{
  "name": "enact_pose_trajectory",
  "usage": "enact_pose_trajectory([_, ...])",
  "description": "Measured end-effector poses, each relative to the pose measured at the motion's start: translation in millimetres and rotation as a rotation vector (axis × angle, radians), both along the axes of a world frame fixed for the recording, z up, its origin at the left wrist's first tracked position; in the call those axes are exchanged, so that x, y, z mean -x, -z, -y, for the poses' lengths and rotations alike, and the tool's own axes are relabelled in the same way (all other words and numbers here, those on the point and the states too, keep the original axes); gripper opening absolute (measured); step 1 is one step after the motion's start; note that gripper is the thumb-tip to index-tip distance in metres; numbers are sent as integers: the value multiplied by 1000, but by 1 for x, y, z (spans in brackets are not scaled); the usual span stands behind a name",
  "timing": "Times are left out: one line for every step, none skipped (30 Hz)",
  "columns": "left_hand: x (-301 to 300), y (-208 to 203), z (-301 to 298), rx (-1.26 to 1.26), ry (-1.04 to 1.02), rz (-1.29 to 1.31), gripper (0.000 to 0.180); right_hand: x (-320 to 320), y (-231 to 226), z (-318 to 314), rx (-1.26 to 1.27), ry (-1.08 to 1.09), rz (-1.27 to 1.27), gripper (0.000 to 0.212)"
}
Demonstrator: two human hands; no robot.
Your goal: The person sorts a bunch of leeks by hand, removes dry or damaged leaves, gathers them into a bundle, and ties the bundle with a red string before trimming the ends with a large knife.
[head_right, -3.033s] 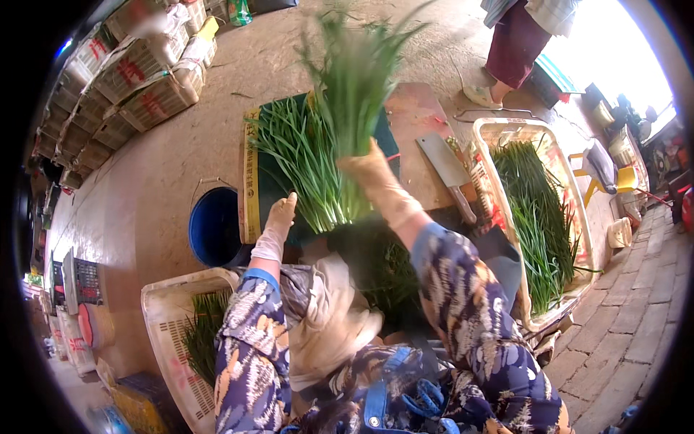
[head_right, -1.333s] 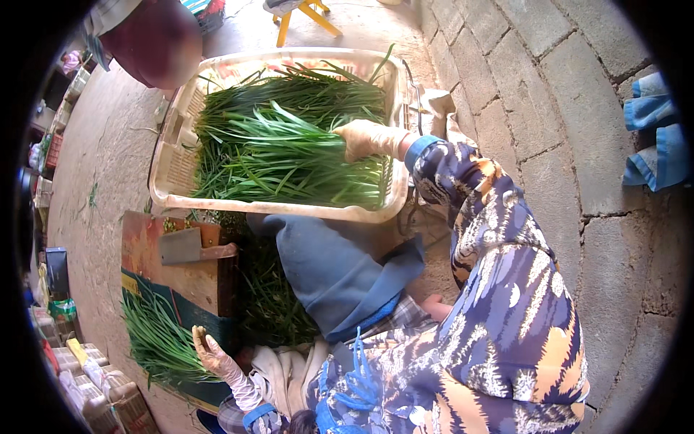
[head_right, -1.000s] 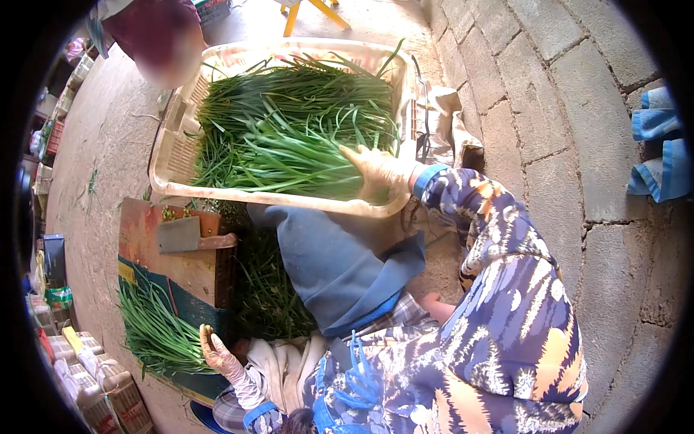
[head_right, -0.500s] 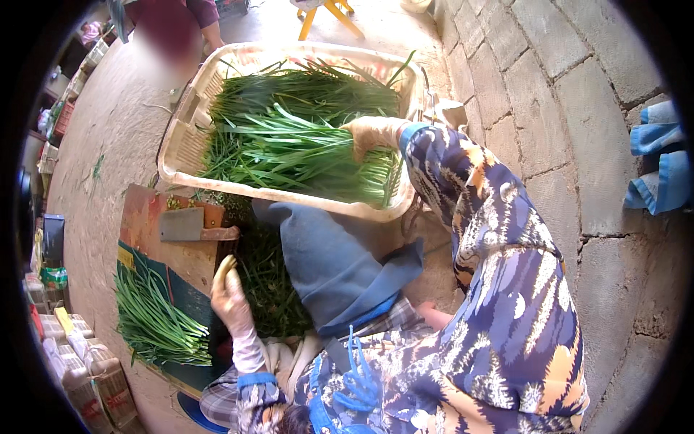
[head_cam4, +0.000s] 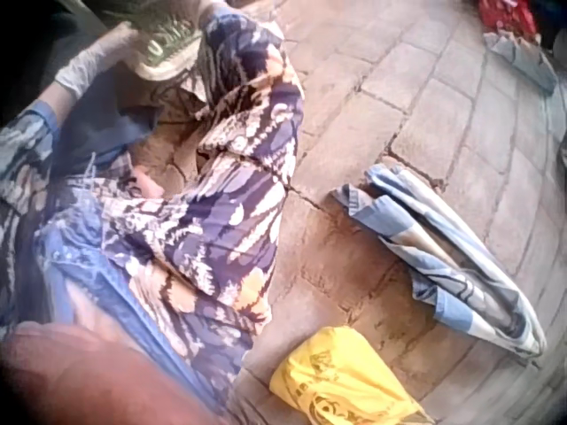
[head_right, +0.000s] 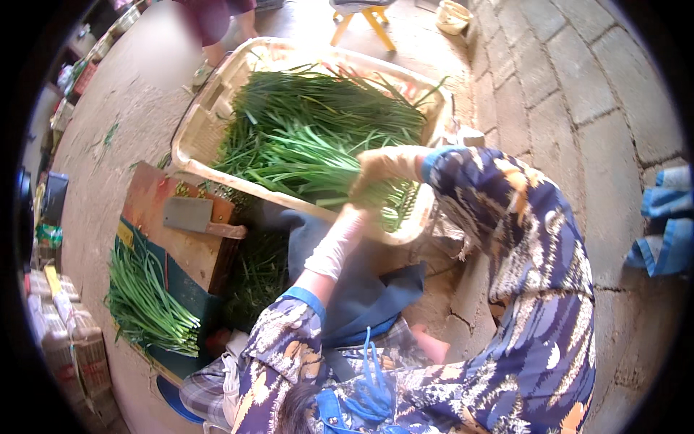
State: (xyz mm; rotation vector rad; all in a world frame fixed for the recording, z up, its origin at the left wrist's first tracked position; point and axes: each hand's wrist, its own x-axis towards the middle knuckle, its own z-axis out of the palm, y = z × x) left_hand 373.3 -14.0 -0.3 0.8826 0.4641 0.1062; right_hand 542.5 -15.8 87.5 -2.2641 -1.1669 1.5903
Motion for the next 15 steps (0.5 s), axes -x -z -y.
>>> enact_pose_trajectory([-2, -9, 4, -79, 26, -31, 37, 0, 2, 9, -27, -14, 66, 72])
enact_pose_trajectory([-5, -17, 7, -157, 52, -63, 37, -4, 5, 18, -54, -27, 131, 81])
enact_pose_trajectory([-10, -9, 11, -202, 81, -16, 37, -14, 23, 27, -1, 180, -105, 85])
enact_pose_trajectory([-10, 1, 10, -336, 130, -23, 35, -18, 41, 28, 38, 325, -281, 81])
enact_pose_trajectory([-5, 43, -1, -685, 214, -109, 31, 6, 19, 11, 14, 266, -311, 79])
enact_pose_trajectory([-11, 32, -4, -1016, 358, -167, 33, 16, -7, 18, -1, 273, -324, 76])
enact_pose_trajectory([-13, 20, 4, -913, 372, -181, 32, 6, 18, 22, 8, 296, -241, 73])
enact_pose_trajectory([-19, 2, 8, -935, 400, -180, 33, -3, 23, 31, 45, 327, -253, 78])
enact_pose_trajectory([-23, -7, 8, -960, 412, -192, 34, -9, 23, 29, 80, 338, -271, 82])
enact_pose_trajectory([-25, -15, 8, -984, 427, -203, 35, -14, 22, 30, 115, 352, -288, 86])
enact_pose_trajectory([-24, -13, 8, -1057, 472, -268, 39, -6, 1, 25, 132, 367, -325, 79])
enact_pose_trajectory([-22, -11, 8, -1236, 441, -248, 35, -7, 7, 28, 96, 319, -279, 78])
enact_pose_trajectory([-18, -8, 7, -1415, 409, -225, 32, -8, 13, 32, 60, 273, -232, 76])
enact_pose_trajectory([-14, -5, 4, -1592, 374, -198, 32, -4, 12, 34, 24, 228, -186, 75])
enact_pose_trajectory([-13, -2, 2, -1657, 310, -161, 34, -3, 8, 37, 13, 321, -248, 73])
